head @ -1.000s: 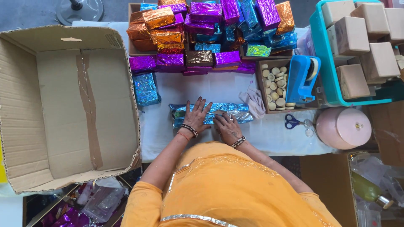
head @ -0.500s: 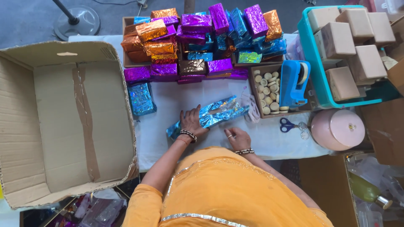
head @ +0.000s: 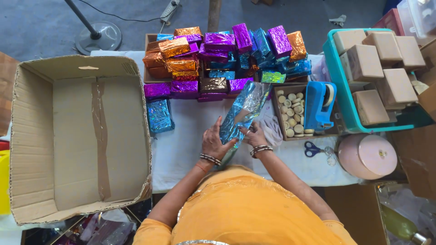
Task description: The person wipes a small cardboard box with a cloth, then wraps it in shiny blue foil paper. They fold the foil around the box, use scissors to trim the excess, and secure the package with tape. The wrapped box is placed on a stack of similar items, and the person proceeds to wipe another box.
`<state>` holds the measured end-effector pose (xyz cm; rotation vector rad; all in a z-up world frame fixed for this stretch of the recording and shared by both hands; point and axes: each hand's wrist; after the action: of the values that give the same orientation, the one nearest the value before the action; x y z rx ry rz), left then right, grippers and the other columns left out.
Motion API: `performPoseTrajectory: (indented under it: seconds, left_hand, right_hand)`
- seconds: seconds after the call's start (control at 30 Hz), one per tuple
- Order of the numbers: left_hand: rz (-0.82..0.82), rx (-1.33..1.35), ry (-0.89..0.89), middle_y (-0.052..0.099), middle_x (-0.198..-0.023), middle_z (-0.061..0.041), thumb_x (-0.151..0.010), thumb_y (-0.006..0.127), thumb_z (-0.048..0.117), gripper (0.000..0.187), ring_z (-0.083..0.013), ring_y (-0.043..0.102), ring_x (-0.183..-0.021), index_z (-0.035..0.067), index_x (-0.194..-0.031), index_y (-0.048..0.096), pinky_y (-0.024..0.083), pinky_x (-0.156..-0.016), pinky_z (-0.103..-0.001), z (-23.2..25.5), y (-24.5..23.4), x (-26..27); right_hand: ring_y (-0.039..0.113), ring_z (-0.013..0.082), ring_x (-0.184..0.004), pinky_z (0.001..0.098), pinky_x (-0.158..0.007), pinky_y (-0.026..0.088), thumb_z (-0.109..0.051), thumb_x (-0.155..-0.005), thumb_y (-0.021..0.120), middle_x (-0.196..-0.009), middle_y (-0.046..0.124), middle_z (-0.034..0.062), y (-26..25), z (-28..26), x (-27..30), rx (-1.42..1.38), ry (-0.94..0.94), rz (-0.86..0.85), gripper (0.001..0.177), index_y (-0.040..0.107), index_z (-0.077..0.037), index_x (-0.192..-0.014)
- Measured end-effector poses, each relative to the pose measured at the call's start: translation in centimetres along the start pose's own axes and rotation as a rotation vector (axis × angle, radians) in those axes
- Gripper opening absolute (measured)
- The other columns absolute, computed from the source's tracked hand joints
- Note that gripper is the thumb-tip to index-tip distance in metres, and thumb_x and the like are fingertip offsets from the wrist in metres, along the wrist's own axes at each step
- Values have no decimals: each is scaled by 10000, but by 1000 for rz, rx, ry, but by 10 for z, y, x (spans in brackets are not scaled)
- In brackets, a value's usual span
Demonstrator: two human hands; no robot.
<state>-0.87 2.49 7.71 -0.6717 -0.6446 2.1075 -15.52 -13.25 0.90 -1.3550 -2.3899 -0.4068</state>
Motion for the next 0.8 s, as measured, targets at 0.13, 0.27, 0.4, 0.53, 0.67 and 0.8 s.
performPoseTrajectory:
  seconds: [0.13,0.27,0.4,0.53,0.67,0.8]
  left_hand:
    - [-17,413,-196,735,-1164,-30,-981,645,290,679,-190,760,-1016,177,-1600,389,611,-895,-362,-57,6,-4]
    - [8,233,-198,734,-1168,-50,-898,679,89,641,-227,761,-961,214,-1496,486,603,-833,-375,-54,-30,3]
    - [65,-22,227,576,-1405,-176,-725,744,106,759,-384,637,-1177,163,-1432,473,556,-923,-441,-9,-61,12]
    - [96,-58,377,492,-1504,-182,-849,728,110,709,-379,603,-1256,111,-1495,438,530,-988,-454,-10,-44,22]
    - [158,-55,409,558,-1473,-138,-927,710,124,611,-328,633,-1292,119,-1488,468,560,-1018,-420,-9,-46,25]
    - [87,-43,385,609,-1382,-154,-898,714,151,549,-320,638,-1207,94,-1413,533,565,-955,-424,-3,-56,24]
  right_hand:
    - [718,150,-990,388,-809,620,-213,-854,733,-1133,716,-17,-5,-38,12,-87,61,-86,476,560,-125,-1289]
    - [740,203,-924,423,-834,613,-308,-939,658,-1061,750,56,-3,-49,10,-428,226,-228,380,630,-58,-1224]
    - [711,208,-901,431,-864,582,-314,-957,692,-1015,754,52,4,-42,4,-492,251,-267,354,649,-64,-1204]
    - [759,199,-900,365,-845,623,-334,-889,661,-1002,791,58,10,-30,-3,-492,321,-240,383,678,-65,-1160]
    - [736,168,-779,338,-748,602,-322,-960,721,-929,761,19,-3,-4,-19,-500,349,-250,289,679,-103,-1144]
    - [734,151,-712,344,-692,611,-358,-935,672,-863,769,14,1,-18,-10,-378,369,-225,285,684,-123,-1094]
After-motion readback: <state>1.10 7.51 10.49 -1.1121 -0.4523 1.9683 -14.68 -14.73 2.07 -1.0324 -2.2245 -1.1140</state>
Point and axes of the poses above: each hand's wrist, its own x-axis away from the middle knuckle, its own y-axis out of the palm, z = x × y
